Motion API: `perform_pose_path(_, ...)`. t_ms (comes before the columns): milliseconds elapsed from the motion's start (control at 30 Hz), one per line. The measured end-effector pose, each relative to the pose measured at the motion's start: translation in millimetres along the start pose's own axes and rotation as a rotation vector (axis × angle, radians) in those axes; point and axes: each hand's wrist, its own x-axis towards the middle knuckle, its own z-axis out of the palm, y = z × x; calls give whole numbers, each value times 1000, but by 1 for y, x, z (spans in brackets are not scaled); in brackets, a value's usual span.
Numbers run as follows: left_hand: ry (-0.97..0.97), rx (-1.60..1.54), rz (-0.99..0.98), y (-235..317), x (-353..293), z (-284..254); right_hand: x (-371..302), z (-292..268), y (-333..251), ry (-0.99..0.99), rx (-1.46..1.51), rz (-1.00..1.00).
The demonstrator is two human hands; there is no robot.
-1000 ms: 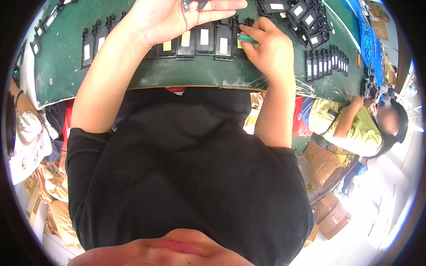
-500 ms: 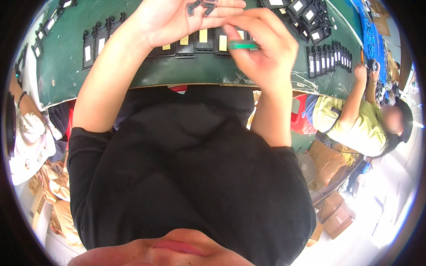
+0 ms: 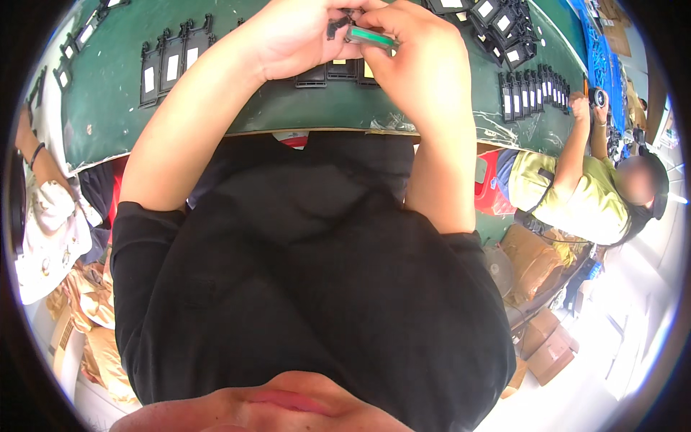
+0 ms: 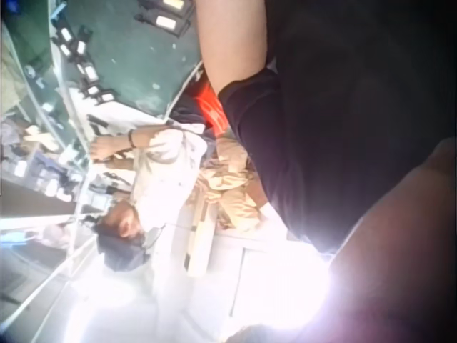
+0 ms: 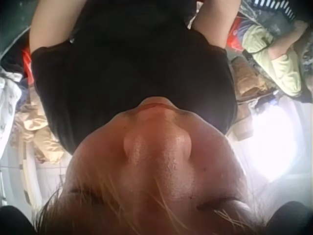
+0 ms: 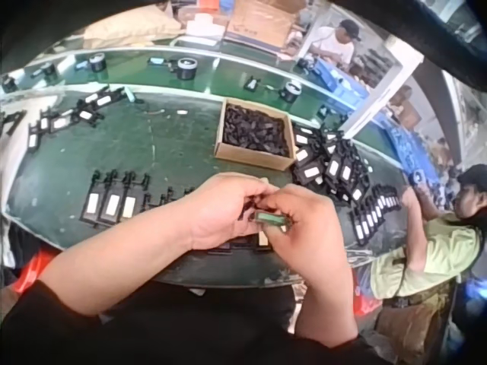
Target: The recorder is assembling small electronic components into plastic housings on a factory assembly line.
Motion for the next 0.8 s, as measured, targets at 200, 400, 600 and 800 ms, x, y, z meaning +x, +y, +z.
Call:
perform_pose_path(200, -45, -25, 2, 8, -11, 3, 3, -1, -10, 1, -69, -51)
perform_pose_path(400, -56, -163, 80, 35, -32, 21, -6, -17, 31, 302, 249, -180)
perform_pose_path(600, -154, -208, 367, 32, -2, -29, -5, -4, 56, 97, -6, -54)
perform_pose_path(800, 95, -247, 329, 35, 0, -19, -11, 18, 60, -5, -75, -101)
